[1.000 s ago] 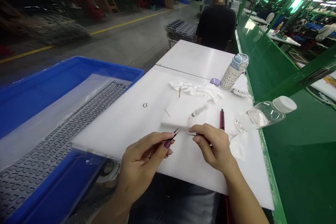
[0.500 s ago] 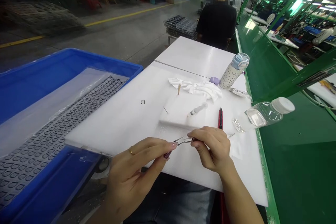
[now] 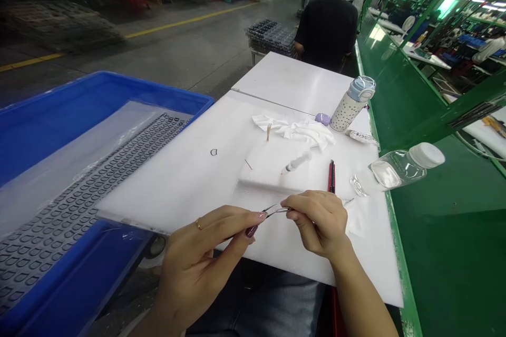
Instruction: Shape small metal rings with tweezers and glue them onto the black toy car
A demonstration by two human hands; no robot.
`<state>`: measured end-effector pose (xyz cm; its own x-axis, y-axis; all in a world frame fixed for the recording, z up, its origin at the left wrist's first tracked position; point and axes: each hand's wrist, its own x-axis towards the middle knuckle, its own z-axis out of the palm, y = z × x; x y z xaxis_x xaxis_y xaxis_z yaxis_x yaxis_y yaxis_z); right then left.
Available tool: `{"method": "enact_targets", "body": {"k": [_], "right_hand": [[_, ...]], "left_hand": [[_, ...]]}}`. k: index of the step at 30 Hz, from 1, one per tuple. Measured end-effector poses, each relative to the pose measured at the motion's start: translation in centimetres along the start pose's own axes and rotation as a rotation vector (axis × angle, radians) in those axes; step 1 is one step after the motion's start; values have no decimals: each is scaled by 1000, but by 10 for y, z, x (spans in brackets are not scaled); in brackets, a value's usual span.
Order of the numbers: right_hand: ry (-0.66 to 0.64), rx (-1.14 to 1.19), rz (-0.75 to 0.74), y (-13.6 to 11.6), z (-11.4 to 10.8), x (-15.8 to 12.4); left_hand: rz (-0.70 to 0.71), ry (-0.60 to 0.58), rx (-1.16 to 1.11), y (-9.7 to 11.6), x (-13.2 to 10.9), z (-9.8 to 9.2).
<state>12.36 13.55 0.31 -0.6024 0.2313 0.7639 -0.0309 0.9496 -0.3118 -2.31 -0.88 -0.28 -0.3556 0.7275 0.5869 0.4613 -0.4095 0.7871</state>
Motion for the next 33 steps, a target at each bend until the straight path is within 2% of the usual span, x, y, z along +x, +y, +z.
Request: {"method": "enact_targets", "body": {"k": [6,12,15,20,22,27,33], "right_hand": [[-3,-26,7,-1,1,0],[16,-75,31,-2,2,-2],[51,-109,79,-2,1,-4],[123,-141,115,0,0,-6],[138,-146,121,1,0,-6],[145,-164,123,2,1,-6],[128,-180,117,2,1,-6]], "left_hand": [[-76,2,-35,-2,0,1],[-213,-1,-107,-3,-4,4],[-373,-20,-309,-5,-5,4],[-790,-161,-830,-9,1,2],[-871,-149,-989,-10,5,2],[-954,-107,-1147,-8,10,2],[-947,-102,-1153,-7,7,4]]}}
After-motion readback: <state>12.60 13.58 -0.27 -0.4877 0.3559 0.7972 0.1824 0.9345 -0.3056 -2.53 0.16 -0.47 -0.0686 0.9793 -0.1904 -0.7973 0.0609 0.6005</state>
